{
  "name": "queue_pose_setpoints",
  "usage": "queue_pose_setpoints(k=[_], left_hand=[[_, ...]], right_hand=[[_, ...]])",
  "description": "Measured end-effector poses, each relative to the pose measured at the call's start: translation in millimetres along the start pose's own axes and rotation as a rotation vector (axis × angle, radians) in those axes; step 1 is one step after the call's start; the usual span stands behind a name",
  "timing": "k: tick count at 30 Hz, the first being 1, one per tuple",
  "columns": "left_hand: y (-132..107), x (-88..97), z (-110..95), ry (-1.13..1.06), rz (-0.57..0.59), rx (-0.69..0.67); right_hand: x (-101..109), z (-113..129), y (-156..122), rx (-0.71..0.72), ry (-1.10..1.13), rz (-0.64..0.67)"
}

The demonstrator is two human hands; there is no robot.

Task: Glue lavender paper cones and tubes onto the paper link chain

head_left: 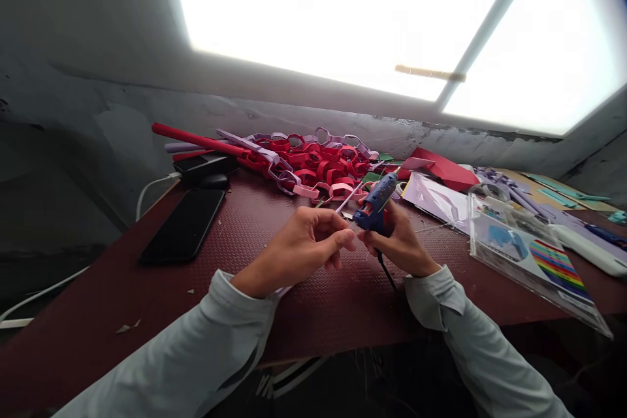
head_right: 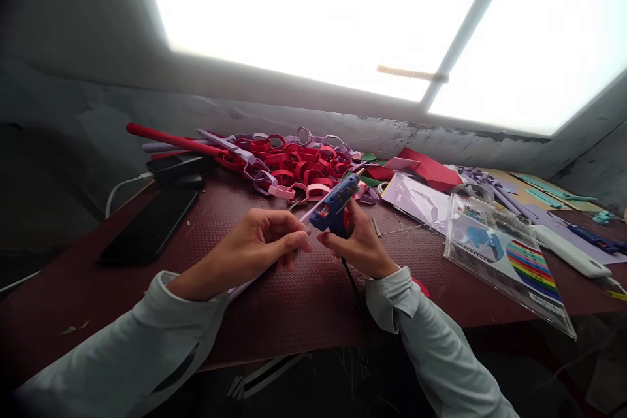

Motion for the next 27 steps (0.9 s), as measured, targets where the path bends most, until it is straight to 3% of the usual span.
queue_pose_setpoints(k=[2, 4, 9, 11, 13, 18, 22, 27], left_hand=[[-1, -8.9, -3, -0.014, 0.107, -0.035], [-2, -5.1, -8, 0.051, 0.137, -0.091], [-6, 63.2, -23, 0.542, -0.251, -0.177], [-6, 75.9, -15, 0.717, -0.278, -0.141], [-6, 73.4, 0, 0.81, -0.192, -0.095], [-9, 47.9, 33, 0.886, 0.046, 0.025], [-15, 40.6, 39, 0.98, 0.067, 0.094], [-21, 41.4, 35, 1.042, 0.007, 0.098]], right_hand=[[12, 1, 2, -0.009, -0.063, -0.096], [26, 7, 5, 0.005, -0.114, -0.179], [63, 29, 18, 0.071, -0.155, -0.31], [62, 25, 26, 0.02, -0.14, -0.259], [56, 15, 30, -0.052, -0.142, -0.215], [47, -9, 24, -0.174, -0.135, -0.251], [42, -19, 19, -0.185, 0.017, -0.211], [42, -23, 19, -0.17, 0.128, -0.157]])
Point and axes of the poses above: each hand's wrist, its own y-axis towards the middle knuckle, its own x-axis out of the back of the hand, z = x × y, the point moved 10 cm from there along y, towards the middle knuckle, and after that the axes turned 1 degree about -z, right-handed, at the moved point
